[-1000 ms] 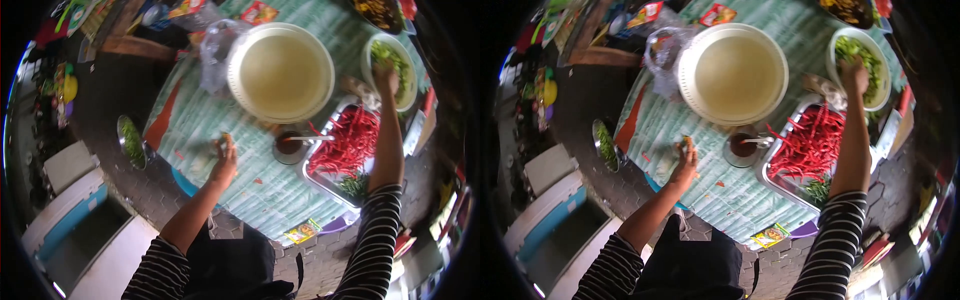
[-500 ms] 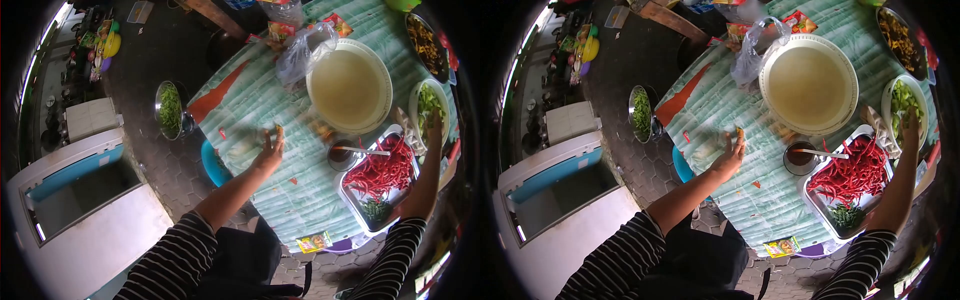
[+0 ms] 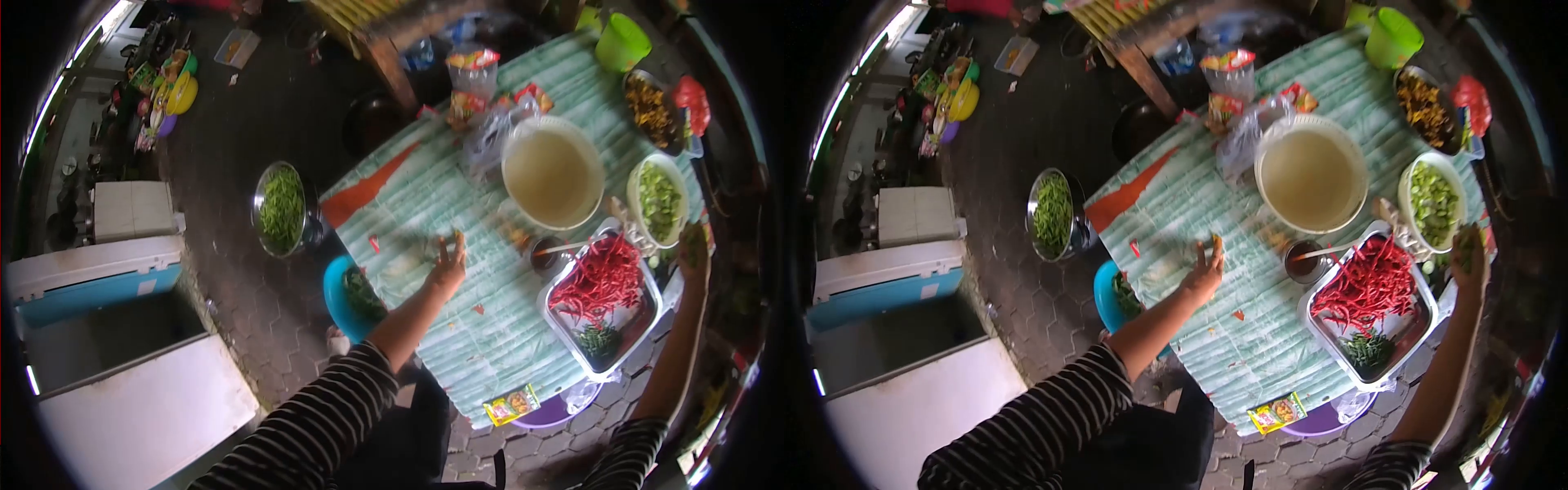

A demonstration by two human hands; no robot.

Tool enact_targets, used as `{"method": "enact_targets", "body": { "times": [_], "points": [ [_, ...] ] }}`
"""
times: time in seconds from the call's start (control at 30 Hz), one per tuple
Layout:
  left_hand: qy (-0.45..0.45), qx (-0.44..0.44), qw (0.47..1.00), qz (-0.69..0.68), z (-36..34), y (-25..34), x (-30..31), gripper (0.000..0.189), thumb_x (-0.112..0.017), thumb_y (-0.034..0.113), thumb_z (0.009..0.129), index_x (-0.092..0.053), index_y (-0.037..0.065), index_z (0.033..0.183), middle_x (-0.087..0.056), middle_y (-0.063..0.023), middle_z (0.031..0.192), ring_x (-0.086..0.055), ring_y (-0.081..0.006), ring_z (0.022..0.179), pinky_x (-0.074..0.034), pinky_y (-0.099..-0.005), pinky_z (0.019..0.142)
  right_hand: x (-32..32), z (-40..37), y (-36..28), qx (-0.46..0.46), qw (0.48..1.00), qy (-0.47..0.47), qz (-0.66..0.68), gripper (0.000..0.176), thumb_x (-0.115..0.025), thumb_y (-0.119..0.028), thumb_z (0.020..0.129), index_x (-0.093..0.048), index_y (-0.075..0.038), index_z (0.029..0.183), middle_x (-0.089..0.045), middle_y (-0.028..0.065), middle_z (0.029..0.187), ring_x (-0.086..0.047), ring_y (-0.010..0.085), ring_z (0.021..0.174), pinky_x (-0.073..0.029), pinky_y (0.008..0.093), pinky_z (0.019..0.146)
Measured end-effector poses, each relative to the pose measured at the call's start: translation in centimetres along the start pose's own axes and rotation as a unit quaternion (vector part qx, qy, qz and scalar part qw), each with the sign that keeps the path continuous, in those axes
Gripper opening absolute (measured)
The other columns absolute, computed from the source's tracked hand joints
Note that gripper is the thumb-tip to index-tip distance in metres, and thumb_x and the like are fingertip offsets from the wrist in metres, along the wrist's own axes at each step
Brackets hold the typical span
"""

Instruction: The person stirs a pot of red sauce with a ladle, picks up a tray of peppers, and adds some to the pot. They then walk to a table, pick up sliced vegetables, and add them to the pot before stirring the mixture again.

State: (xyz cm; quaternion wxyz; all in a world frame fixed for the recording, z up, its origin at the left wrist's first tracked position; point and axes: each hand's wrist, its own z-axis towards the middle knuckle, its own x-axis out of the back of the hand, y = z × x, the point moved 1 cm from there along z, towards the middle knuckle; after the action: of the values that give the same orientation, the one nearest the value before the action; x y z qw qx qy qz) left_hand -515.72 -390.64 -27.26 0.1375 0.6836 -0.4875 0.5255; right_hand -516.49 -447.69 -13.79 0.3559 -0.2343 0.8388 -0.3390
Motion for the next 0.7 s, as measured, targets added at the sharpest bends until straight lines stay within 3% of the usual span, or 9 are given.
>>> {"method": "enact_targets", "body": {
  "times": [0.07,0.1,0.2,0.33,0.4,0.43,0.5,0.53,0.7],
  "points": [
    [-0.058,-0.026,0.998,-0.020,-0.1,-1.0,2.6,0.072,-0.066,0.032,0.060,-0.040,-0.006,0.116,-0.027,-0.0247,0.125,-0.016,-0.0475,0.117,-0.026,-0.0627,0.086,-2.5,-5.8,-0.2,0.067,0.984,-0.147,-0.080,0.016,-0.050,-0.023,0.082,-0.052,-0.008,0.090,-0.054,0.0027,0.068,-0.049,0.0096,0.049,-0.037,0.0187,0.033],
    [-0.093,0.015,0.973,-0.210,-0.6,-2.6,4.4,0.075,-0.068,0.033,0.058,-0.039,-0.003,0.117,-0.023,-0.0262,0.127,-0.018,-0.0470,0.117,-0.028,-0.0571,0.089,-6.2,-10.4,-0.5,0.052,0.995,0.007,-0.086,0.018,-0.049,-0.024,0.083,-0.052,-0.008,0.091,-0.055,0.0026,0.068,-0.051,0.0092,0.050,-0.038,0.0183,0.034],
    [-0.141,0.040,0.781,-0.607,-4.4,-4.7,5.9,0.071,-0.070,0.031,0.059,-0.041,0.002,0.117,-0.018,-0.0318,0.126,-0.030,-0.0415,0.114,-0.032,-0.0378,0.093,-8.3,-19.7,-1.1,0.019,0.985,0.103,-0.137,0.017,-0.051,-0.028,0.082,-0.052,-0.013,0.089,-0.057,0.0002,0.069,-0.053,0.0081,0.051,-0.043,0.0187,0.038],
    [-0.035,0.021,0.728,-0.684,-16.8,-0.8,2.0,0.038,-0.061,0.028,0.065,-0.052,-0.001,0.088,-0.055,-0.0215,0.080,-0.055,-0.0303,0.076,-0.042,-0.0388,0.066,-15.5,-33.7,2.2,0.044,0.980,0.151,-0.126,0.021,-0.054,-0.028,0.080,-0.051,-0.011,0.091,-0.054,0.0004,0.068,-0.051,0.0081,0.048,-0.041,0.0196,0.033],
    [-0.028,-0.130,0.730,-0.671,-26.3,-3.2,4.3,0.019,-0.055,0.018,0.063,-0.056,0.001,0.072,-0.054,-0.0150,0.057,-0.052,-0.0249,0.049,-0.040,-0.0372,0.050,-15.6,-38.8,5.7,0.021,0.987,0.090,-0.128,0.016,-0.053,-0.026,0.081,-0.049,-0.011,0.085,-0.050,-0.0009,0.064,-0.048,0.0077,0.048,-0.040,0.0194,0.034],
    [-0.147,-0.085,0.679,-0.714,-31.5,-4.1,5.4,0.022,-0.054,0.023,0.067,-0.054,0.001,0.070,-0.055,-0.0134,0.062,-0.053,-0.0227,0.056,-0.040,-0.0363,0.050,-11.7,-39.9,8.9,0.033,0.982,0.133,-0.130,0.021,-0.051,-0.034,0.081,-0.051,-0.015,0.089,-0.051,-0.0023,0.059,-0.044,0.0072,0.037,-0.038,0.0190,0.030],
    [-0.170,-0.223,0.737,-0.615,-39.6,-6.1,4.6,0.021,-0.052,0.020,0.067,-0.056,0.000,0.071,-0.057,-0.0144,0.065,-0.054,-0.0240,0.058,-0.040,-0.0375,0.052,-18.1,-46.3,11.5,-0.065,0.988,0.051,-0.130,0.022,-0.052,-0.037,0.080,-0.049,-0.016,0.084,-0.046,-0.0055,0.056,-0.039,0.0047,0.036,-0.033,0.0190,0.028],
    [-0.203,-0.215,0.695,-0.655,-43.3,-6.8,3.7,0.023,-0.052,0.022,0.069,-0.057,0.000,0.075,-0.058,-0.0153,0.069,-0.055,-0.0245,0.062,-0.041,-0.0370,0.056,-18.4,-47.7,15.1,-0.054,0.987,0.146,-0.041,0.013,-0.053,-0.027,0.080,-0.047,-0.017,0.084,-0.047,-0.0029,0.058,-0.042,0.0072,0.039,-0.031,0.0205,0.028],
    [-0.083,-0.161,0.677,-0.714,-57.2,-16.9,-6.1,0.032,-0.048,0.038,0.078,-0.060,0.008,0.083,-0.060,-0.0081,0.076,-0.058,-0.0204,0.072,-0.043,-0.0331,0.064,-38.8,-59.5,27.1,-0.219,0.966,0.119,0.066,0.026,-0.043,-0.041,0.083,-0.049,-0.017,0.077,-0.044,-0.0042,0.052,-0.026,0.0022,0.029,-0.023,0.0149,0.023]
  ]
}}
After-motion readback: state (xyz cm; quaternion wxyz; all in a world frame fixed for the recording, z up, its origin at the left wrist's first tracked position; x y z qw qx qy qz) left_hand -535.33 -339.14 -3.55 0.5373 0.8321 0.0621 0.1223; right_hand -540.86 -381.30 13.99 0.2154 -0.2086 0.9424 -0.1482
